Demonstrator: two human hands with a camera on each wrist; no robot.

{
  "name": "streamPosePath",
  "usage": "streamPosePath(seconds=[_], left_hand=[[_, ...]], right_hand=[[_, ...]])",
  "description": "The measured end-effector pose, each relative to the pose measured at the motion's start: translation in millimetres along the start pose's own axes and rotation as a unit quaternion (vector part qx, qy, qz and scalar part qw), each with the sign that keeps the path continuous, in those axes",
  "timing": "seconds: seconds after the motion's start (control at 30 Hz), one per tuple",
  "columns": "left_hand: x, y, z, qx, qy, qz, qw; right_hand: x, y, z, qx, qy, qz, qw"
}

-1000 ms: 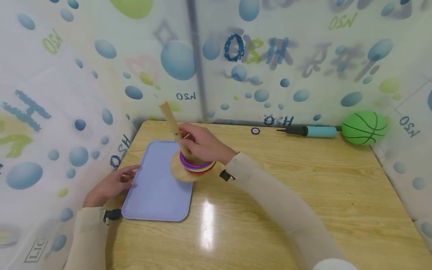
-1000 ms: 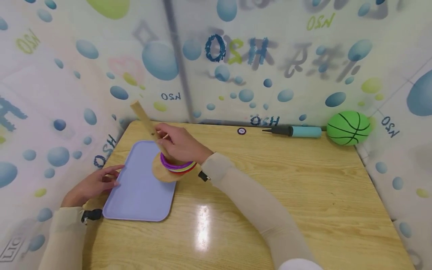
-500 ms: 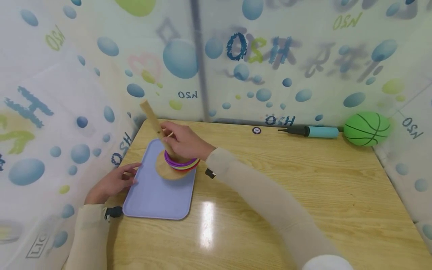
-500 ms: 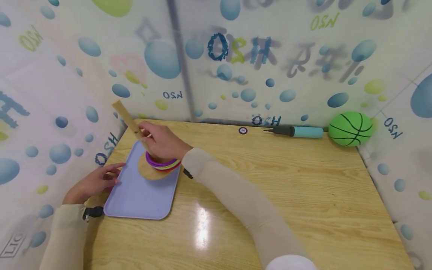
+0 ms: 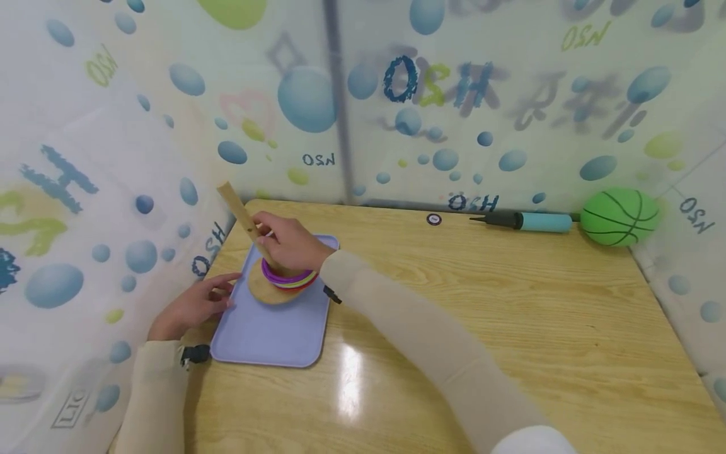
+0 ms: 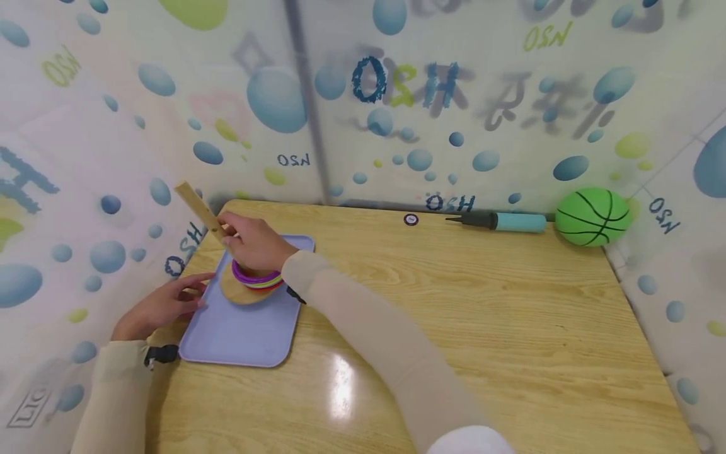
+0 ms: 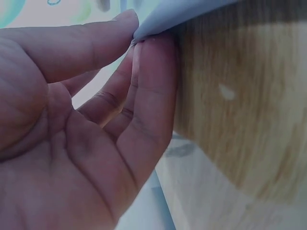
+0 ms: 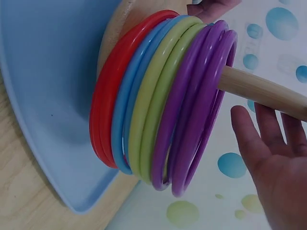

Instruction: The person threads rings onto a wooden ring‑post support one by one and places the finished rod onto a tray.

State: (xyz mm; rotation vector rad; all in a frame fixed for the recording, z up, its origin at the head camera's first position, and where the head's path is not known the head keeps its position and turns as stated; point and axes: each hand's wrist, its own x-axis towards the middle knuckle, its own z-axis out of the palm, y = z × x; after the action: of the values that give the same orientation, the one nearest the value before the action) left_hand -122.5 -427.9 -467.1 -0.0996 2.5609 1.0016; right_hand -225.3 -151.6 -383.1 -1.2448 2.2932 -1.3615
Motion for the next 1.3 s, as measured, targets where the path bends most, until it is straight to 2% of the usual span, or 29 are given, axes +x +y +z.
streamPosePath(seconds=[0.3, 0.83, 1.03, 1.3], left_hand=[[-5.9, 5.1, 0.9, -0.032, -0.007, 0.01, 0.9994], [-3.4, 0.4, 1.4, -0.032, 0.0, 0.013, 0.9994], [-3.6, 1.6, 0.3, -0.02, 0.003, 0.01, 0.9998], [-5.6, 3.8, 2.7, -0.009, 0.005, 0.012, 0.9999]], right_hand=[[-1.3, 3, 11, 0.0, 0.006, 0.023, 0.9997], [0.4, 12, 22, 0.008, 0.022, 0.023, 0.9995], [3.8, 14, 23, 0.007, 0.013, 0.05, 0.9986], [4.2, 14, 14, 0.007, -0.026, 0.075, 0.9968]])
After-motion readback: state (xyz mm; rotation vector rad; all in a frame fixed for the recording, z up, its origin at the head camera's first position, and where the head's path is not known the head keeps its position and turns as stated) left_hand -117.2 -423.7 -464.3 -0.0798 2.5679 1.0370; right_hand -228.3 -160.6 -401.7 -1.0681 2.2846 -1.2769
